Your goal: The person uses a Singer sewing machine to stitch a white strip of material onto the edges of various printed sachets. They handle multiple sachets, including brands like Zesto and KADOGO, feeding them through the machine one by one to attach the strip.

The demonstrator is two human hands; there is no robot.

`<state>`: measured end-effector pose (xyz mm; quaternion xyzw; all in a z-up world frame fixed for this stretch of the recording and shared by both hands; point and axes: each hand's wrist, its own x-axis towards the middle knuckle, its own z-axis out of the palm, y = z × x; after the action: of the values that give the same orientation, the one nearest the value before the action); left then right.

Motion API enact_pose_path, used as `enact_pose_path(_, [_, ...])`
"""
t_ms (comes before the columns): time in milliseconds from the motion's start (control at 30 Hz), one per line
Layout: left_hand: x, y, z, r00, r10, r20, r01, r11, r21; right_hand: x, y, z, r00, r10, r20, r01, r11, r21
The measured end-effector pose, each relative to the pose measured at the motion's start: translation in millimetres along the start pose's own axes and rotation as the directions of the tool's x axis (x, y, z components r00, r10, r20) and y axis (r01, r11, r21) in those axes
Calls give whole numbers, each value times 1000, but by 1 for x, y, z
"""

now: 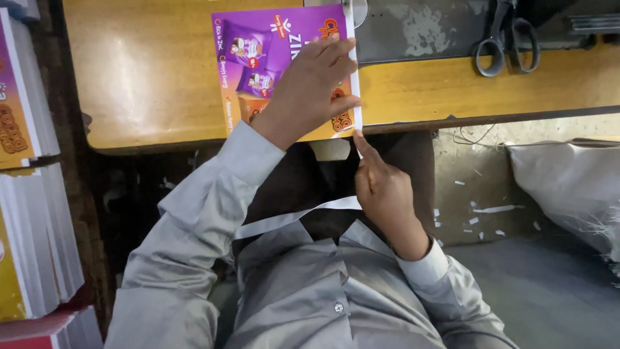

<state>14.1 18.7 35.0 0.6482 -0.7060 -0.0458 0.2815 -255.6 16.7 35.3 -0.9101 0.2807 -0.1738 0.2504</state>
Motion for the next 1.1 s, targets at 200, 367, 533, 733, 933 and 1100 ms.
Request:
enact_pose_path(200, [-12,30,-5,999,-40,-14,41,993,114,1,0,0,999,-22,-29,22,1000,-9])
enact_pose_path(367, [-13,30,-5,997,-71,-20,73,988,135,6,-5,-2,998,-49,-35,49,999,14])
enact_pose_path(533, [-4,14,-4,999,-37,-35,42,983,180,18,-3,-5,998,53,26,-54,998,37])
enact_pose_path(733, [-3,6,1,999,12,46,-23,973,231,42,-10,-9,997,62,40,-59,996,-74])
enact_pose_path(933, [-10,2,6,993,88,77,-100,982,163,70,-15,-14,989,137,52,-130,984,-124])
enact_pose_path(1100, [1,-5,-10,992,28,123,-46,988,148,96,-17,-18,982,163,96,-150,981,-126])
